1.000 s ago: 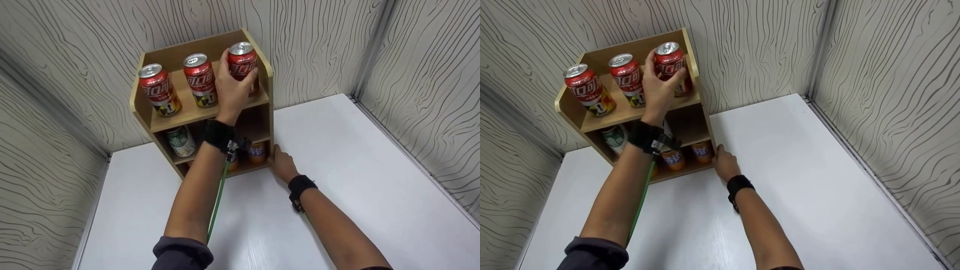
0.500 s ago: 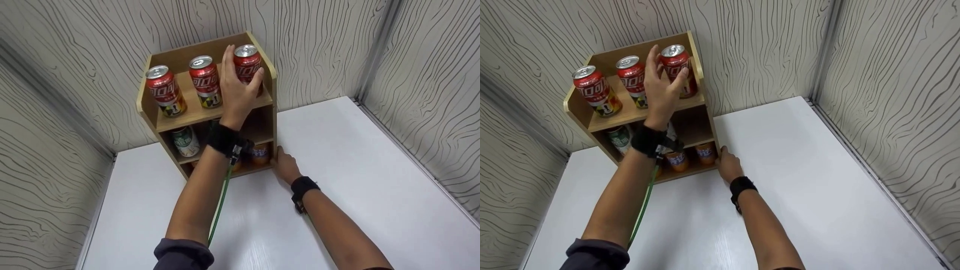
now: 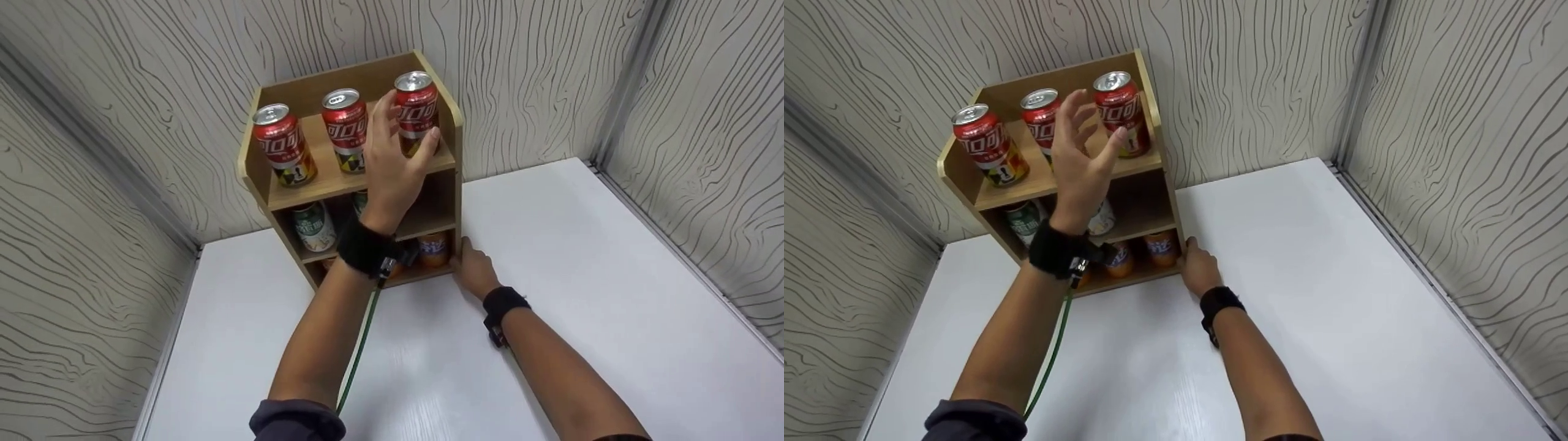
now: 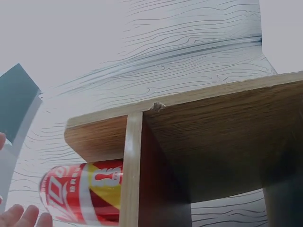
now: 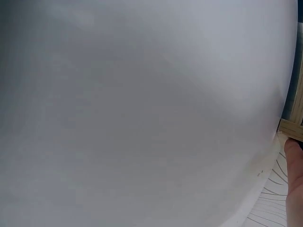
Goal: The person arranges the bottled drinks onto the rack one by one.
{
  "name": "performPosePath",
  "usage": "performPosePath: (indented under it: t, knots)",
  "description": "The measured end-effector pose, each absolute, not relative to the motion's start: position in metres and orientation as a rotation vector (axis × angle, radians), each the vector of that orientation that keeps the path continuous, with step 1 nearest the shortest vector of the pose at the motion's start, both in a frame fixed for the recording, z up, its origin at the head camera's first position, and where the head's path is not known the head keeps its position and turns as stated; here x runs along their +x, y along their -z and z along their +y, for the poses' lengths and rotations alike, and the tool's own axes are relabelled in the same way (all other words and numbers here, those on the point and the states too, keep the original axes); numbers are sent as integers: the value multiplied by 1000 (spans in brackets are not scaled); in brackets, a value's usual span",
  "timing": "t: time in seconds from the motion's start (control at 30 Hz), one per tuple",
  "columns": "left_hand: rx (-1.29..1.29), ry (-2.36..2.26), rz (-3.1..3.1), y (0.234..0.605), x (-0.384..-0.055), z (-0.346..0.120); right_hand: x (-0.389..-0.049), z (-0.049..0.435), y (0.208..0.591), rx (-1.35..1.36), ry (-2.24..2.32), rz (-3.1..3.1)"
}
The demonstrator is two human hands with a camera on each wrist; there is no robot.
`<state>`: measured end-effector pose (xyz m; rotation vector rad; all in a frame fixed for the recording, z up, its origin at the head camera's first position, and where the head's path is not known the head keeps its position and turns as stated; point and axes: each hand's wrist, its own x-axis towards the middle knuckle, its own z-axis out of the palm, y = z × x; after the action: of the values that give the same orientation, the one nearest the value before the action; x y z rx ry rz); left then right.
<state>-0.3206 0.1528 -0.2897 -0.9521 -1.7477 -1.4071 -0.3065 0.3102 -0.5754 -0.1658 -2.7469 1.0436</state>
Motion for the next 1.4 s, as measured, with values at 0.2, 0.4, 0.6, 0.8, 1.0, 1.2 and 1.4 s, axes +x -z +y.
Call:
performPosePath:
  t: [0.2,0.4,0.6,0.8,1.0,1.2,1.4]
  knots:
    - [-988,1360,-1714,301,-305,138,-308,317,573,-164,-1056,-2748]
    - [-999,1392,-1707,326,-294,120,-307,324,572,-164,-1062,-2735]
    - [-955,1401,-1771,355,-286,99,-305,325,572,-183,-1097,-2756]
    - [-865,1400,-1866,392,-271,73,-303,322,572,-178,-1126,-2751]
    - [-736,1369,-1934,427,-262,46,-304,322,571,-166,-1102,-2754]
    - [-577,1339,-1998,450,-263,17,-305,319,572,-159,-1105,-2749]
    - [-343,1348,-2023,471,-271,-15,-308,313,573,-159,-1125,-2755]
